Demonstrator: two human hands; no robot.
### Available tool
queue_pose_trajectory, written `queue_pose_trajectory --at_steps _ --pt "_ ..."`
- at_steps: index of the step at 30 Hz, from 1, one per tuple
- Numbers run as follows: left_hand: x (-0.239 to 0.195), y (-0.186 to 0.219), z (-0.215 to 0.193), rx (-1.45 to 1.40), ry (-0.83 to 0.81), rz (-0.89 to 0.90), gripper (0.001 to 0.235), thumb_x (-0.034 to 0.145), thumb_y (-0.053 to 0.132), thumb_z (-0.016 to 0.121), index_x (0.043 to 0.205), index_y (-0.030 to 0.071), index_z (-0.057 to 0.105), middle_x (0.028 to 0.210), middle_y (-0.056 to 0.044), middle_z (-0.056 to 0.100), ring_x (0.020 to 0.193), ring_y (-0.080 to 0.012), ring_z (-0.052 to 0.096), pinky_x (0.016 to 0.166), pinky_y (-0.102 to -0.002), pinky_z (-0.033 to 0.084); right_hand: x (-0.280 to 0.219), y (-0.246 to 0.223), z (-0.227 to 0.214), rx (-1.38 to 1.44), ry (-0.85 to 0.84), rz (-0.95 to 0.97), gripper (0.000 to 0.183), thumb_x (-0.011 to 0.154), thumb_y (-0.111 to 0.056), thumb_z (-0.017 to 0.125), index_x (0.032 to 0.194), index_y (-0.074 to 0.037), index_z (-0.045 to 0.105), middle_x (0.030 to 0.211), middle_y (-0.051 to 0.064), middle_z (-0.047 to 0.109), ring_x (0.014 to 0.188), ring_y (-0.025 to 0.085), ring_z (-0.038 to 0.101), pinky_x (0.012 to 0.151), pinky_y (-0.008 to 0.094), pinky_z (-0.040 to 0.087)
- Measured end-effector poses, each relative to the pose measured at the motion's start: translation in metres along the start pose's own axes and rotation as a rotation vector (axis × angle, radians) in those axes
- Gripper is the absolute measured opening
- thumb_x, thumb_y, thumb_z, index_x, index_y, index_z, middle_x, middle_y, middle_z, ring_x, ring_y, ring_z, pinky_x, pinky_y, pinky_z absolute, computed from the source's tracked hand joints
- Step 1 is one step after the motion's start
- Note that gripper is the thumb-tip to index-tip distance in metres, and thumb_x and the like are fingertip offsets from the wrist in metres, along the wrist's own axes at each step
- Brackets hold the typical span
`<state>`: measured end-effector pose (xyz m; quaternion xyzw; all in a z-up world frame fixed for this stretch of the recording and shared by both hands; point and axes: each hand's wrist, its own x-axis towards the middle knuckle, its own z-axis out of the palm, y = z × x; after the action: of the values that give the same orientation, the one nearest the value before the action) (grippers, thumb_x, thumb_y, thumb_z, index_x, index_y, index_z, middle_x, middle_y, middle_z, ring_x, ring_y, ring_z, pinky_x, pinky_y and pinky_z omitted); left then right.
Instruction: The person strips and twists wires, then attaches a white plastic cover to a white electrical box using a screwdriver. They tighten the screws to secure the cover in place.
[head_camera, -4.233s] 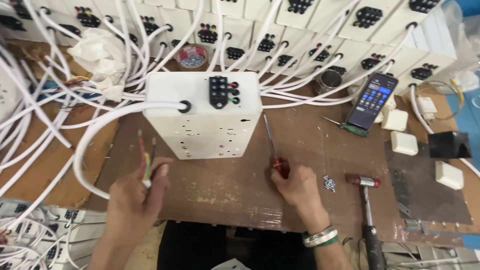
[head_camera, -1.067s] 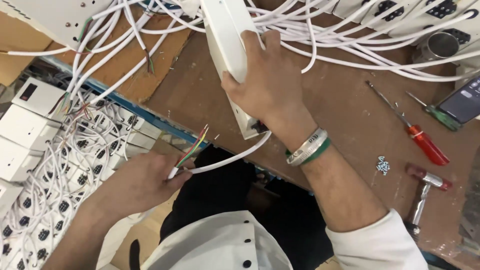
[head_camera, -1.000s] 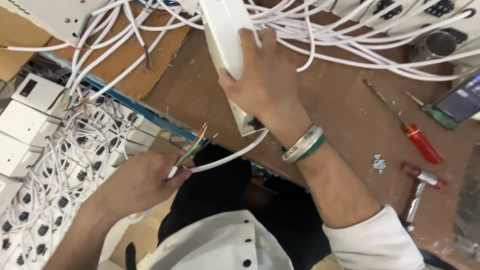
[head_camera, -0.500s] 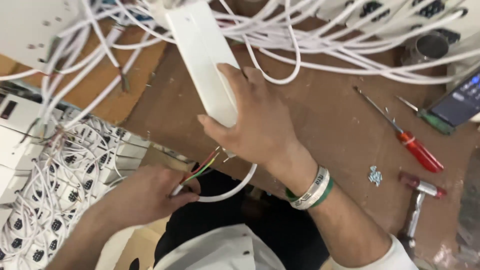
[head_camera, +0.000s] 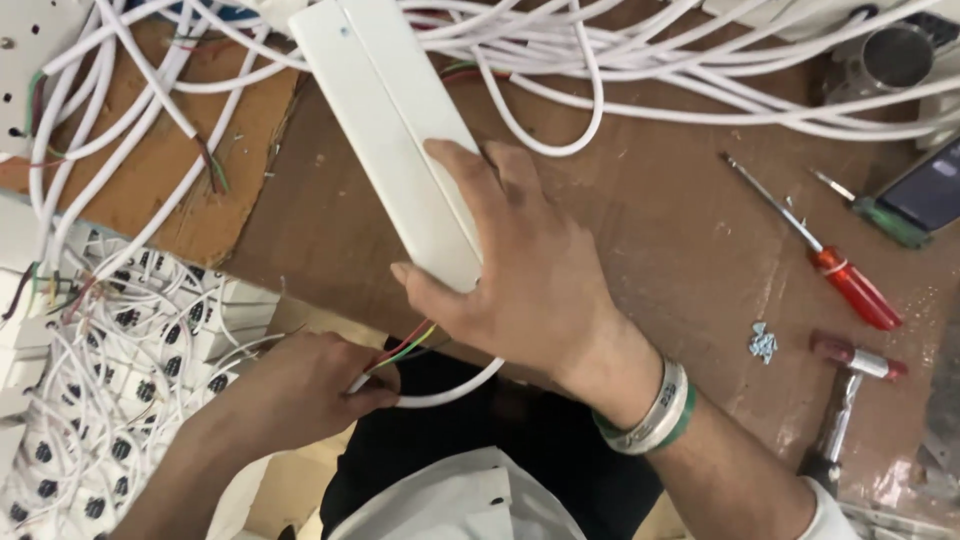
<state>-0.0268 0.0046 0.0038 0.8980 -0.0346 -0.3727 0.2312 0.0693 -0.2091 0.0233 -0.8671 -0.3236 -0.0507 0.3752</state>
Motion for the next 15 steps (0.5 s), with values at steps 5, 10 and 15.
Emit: queue_pose_trajectory --at_steps 5,10,15 --pt "-0.013 0.000 0.001 -0.009 0.000 -0.025 0.022 0.085 0.034 0.075 0.098 0.016 0.076 0.078 -0.012 0.075 0.078 -0.0326 0.072 0.075 -0.045 0.056 -0.001 -0.003 0.004 -0.061 0.032 -0.015 0.084 0.084 -0.042 0.084 0.150 -0.012 0.042 0.139 0.025 0.050 0.115 0.043 0.065 0.084 0.047 0.060" --pt "-0.013 -0.012 0.011 -0.047 0.104 0.077 0.021 0.081 0.029 0.074 0.097 0.016 0.076 0.082 -0.012 0.075 0.077 -0.0340 0.072 0.072 -0.046 0.056 -0.001 0.001 0.006 -0.125 0.041 -0.020 0.085 0.082 -0.045 0.084 0.149 -0.013 0.042 0.136 0.028 0.054 0.111 0.043 0.065 0.078 0.047 0.060" --pt "-0.025 -0.003 0.034 -0.122 0.073 0.071 0.022 0.083 0.028 0.072 0.102 0.018 0.079 0.071 -0.011 0.074 0.066 -0.0267 0.074 0.064 -0.040 0.056 -0.013 0.014 0.004 -0.042 0.075 -0.128 0.076 0.101 -0.052 0.082 0.146 -0.002 0.046 0.137 0.025 0.062 0.121 0.040 0.067 0.099 0.048 0.056"
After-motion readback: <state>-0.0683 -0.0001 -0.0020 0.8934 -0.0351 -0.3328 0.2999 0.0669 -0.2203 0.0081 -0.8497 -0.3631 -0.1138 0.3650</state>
